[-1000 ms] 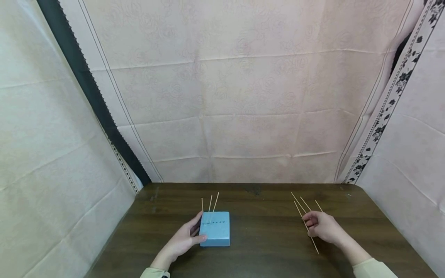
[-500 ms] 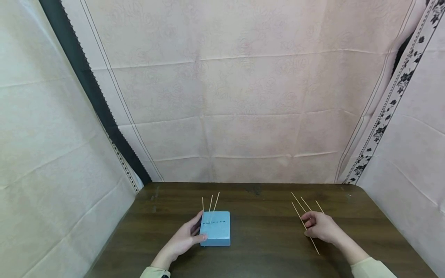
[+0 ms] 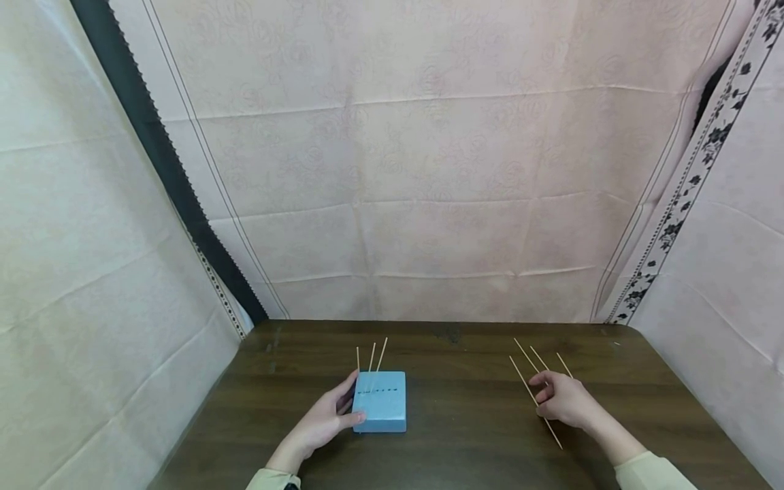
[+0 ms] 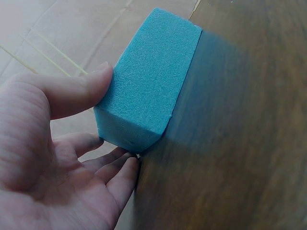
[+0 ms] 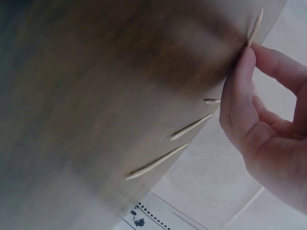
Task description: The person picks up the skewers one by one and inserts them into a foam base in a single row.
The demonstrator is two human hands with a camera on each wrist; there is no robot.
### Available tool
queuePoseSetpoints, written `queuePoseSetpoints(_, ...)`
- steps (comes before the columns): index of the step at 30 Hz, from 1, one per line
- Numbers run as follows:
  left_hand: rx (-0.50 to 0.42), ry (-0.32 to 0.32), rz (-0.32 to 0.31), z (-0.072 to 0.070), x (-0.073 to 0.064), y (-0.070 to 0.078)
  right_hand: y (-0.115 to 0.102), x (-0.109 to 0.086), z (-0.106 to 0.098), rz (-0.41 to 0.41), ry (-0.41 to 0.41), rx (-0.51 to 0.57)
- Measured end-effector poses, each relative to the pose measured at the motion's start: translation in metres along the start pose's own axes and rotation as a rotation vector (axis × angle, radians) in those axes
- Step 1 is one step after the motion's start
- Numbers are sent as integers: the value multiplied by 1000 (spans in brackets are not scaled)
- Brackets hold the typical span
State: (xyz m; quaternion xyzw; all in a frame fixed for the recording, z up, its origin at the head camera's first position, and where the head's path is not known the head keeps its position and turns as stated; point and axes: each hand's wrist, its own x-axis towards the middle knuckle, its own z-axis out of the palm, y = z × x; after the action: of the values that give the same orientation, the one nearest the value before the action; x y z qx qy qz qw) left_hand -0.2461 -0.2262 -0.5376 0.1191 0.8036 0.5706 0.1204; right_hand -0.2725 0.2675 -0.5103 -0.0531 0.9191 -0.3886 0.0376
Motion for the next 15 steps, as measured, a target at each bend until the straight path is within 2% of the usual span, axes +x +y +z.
queuePoseSetpoints(15, -2, -6, -5, 0, -1, 2, 2, 1, 0, 15, -11, 3)
